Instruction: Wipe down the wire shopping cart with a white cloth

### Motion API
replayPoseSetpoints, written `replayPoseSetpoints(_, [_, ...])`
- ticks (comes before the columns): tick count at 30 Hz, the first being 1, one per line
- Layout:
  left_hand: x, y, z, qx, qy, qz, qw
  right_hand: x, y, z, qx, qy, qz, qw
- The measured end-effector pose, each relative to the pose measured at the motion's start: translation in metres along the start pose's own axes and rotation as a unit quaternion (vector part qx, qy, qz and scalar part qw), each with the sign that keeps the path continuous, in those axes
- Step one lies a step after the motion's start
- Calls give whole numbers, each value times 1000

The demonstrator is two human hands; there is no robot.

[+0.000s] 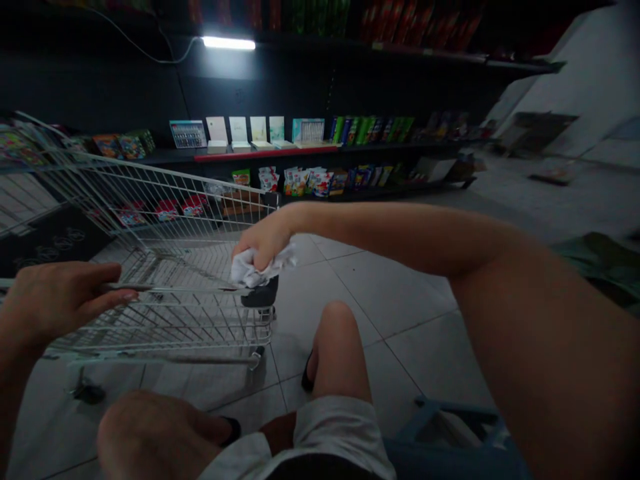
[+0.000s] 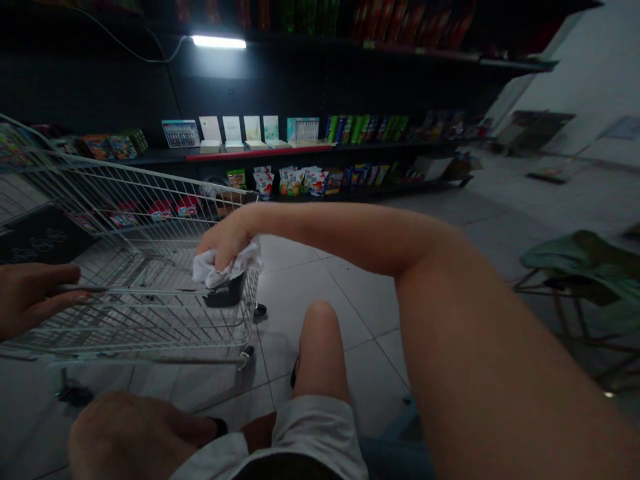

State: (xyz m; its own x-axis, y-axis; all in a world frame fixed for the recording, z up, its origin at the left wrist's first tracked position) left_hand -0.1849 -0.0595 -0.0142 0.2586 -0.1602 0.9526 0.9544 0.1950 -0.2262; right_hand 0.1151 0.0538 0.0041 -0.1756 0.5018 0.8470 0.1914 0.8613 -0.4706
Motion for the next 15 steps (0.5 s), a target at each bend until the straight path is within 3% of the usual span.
replayPoseSetpoints(2, [-1, -4, 2, 5, -44, 29, 999, -13, -11, -7, 25, 55, -20, 998])
replayPoseSetpoints(4, [0, -7, 3, 23, -69, 40, 997, -25, -18, -21, 93, 129, -20, 987])
replayPoseSetpoints(6, [2, -3, 1, 30, -62, 29, 997, -37, -16, -36, 159, 198, -6, 967])
replayPoseSetpoints(8, [6, 14, -4, -6, -19, 1, 1000, -53, -3, -43, 173, 310, -4, 935])
replayPoseSetpoints(10, [11, 43, -10, -97, 35, -39, 994, -79, 17, -37, 127, 472, 0, 873])
replayPoseSetpoints(12, [17, 78, -16, -210, 39, -82, 973, -118, 32, -19, 60, 635, 15, 770])
replayPoseSetpoints(14, [22, 111, -19, -260, 21, -97, 960, -166, 38, 5, 22, 748, 15, 663])
replayPoseSetpoints(15, [24, 125, -19, -266, 5, -95, 959, -189, 36, 16, 21, 780, 5, 625])
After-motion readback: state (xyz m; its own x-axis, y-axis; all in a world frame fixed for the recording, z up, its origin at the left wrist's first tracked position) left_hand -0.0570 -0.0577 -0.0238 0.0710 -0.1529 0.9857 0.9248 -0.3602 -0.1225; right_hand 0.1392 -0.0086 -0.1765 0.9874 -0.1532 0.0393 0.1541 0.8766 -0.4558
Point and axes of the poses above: each hand's wrist, its own z-axis towards the middle knuckle, its own x-axis out of the back of the hand, y = z × x, the point moved 2 cm from there along z, towards the middle knuckle, and after that the axes turned 10 degrees about x, right-handed, at the moved point
